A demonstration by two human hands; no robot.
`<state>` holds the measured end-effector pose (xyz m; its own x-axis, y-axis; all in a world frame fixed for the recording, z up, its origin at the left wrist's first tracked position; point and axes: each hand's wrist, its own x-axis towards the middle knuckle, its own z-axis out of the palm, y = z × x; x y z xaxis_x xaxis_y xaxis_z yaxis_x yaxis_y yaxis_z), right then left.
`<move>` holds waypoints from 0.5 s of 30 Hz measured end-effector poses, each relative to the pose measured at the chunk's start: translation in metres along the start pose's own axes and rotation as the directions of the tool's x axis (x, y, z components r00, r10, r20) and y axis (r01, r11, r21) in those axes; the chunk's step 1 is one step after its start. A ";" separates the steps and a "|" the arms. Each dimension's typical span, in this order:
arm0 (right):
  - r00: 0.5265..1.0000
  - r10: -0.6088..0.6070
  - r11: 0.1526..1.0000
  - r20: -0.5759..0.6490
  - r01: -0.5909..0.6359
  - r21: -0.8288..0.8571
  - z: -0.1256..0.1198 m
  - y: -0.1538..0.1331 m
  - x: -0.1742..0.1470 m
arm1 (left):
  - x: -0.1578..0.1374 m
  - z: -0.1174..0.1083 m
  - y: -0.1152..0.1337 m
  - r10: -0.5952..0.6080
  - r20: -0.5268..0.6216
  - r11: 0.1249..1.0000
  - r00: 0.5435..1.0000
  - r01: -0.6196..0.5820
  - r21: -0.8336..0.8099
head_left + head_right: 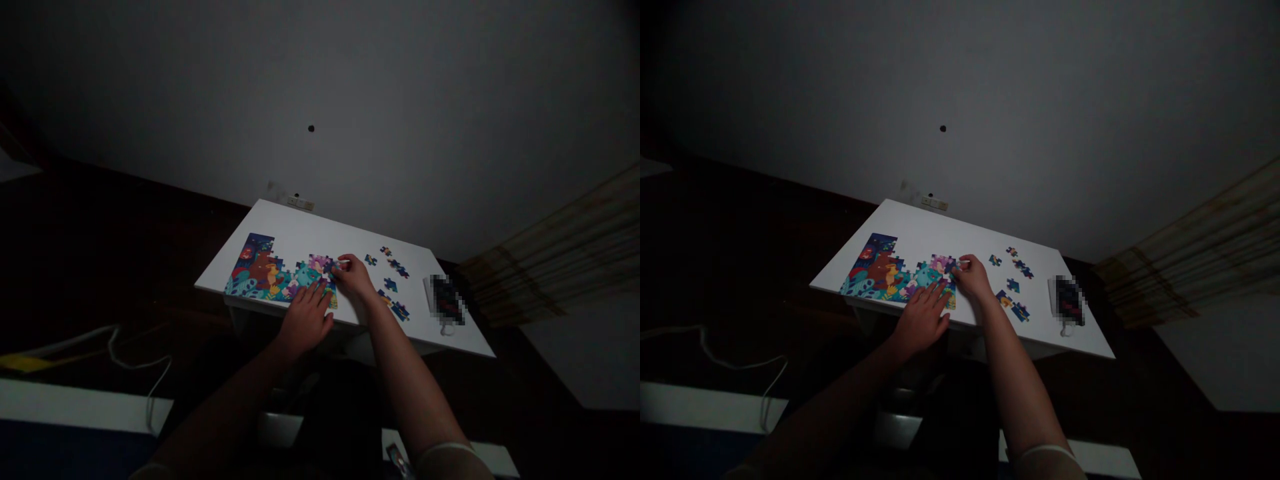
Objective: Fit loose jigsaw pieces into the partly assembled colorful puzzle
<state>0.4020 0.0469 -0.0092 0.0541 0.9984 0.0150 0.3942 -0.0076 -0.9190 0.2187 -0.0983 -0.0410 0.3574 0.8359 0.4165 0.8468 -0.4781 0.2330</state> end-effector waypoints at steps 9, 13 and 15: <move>0.995 -0.025 0.992 -0.093 0.036 0.118 0.015 0.012 -0.019 | 0.000 0.000 0.002 -0.029 -0.001 0.998 1.000 0.029 -0.054; 0.977 -0.139 0.990 -0.160 0.140 -0.007 0.016 0.020 -0.027 | 0.000 -0.001 0.003 -0.057 0.001 0.996 0.998 0.057 -0.068; 0.970 -0.155 0.988 -0.186 0.152 -0.033 0.017 0.021 -0.028 | 0.000 -0.001 0.004 -0.069 0.002 0.995 0.998 0.069 -0.067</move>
<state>0.3937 0.0198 -0.0357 0.1614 0.9596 0.2305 0.4276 0.1425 -0.8927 0.2215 -0.0999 -0.0393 0.2990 0.8675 0.3976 0.8414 -0.4362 0.3191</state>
